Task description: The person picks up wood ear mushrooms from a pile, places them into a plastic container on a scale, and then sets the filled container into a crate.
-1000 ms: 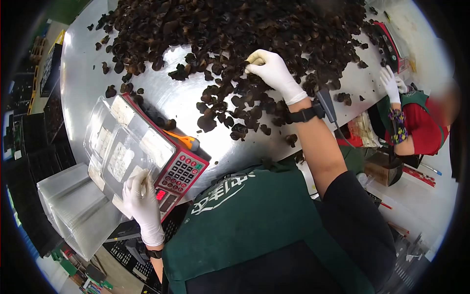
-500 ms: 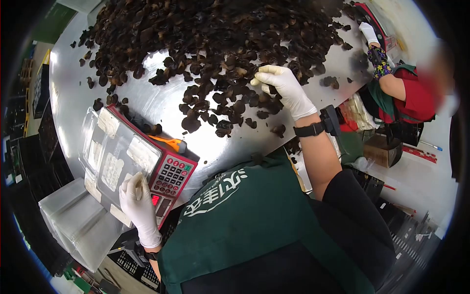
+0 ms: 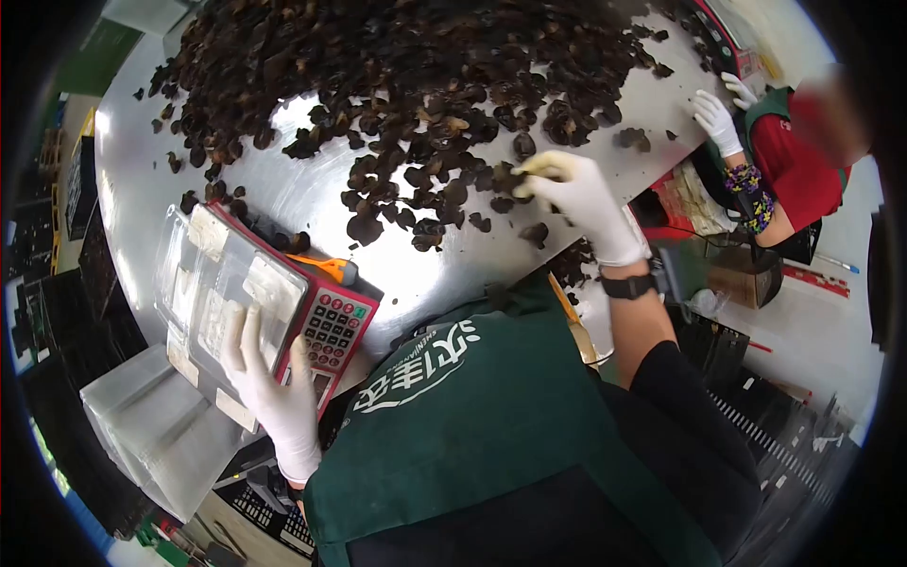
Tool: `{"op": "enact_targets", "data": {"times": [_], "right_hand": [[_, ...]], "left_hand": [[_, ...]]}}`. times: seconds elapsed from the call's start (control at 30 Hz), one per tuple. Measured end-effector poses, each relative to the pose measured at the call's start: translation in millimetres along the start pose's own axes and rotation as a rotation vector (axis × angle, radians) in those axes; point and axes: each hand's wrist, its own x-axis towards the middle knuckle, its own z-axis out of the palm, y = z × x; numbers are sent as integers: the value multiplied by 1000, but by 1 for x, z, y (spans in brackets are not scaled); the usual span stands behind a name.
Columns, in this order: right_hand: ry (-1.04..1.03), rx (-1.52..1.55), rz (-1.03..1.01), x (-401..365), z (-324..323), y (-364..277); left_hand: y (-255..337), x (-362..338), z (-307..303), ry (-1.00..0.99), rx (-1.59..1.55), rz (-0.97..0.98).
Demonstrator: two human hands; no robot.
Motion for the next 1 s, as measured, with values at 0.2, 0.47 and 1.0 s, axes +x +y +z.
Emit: {"op": "enact_targets", "data": {"times": [0.2, 0.47, 1.0], "right_hand": [[282, -802, 117, -60, -112, 72], [101, -639, -348, -44, 23, 99], [377, -943, -728, 63, 73, 78]], "left_hand": [[-25, -10, 1, -6, 64, -125], [-22, -13, 5, 6, 38, -103], [-17, -18, 1, -6, -11, -133]]}}
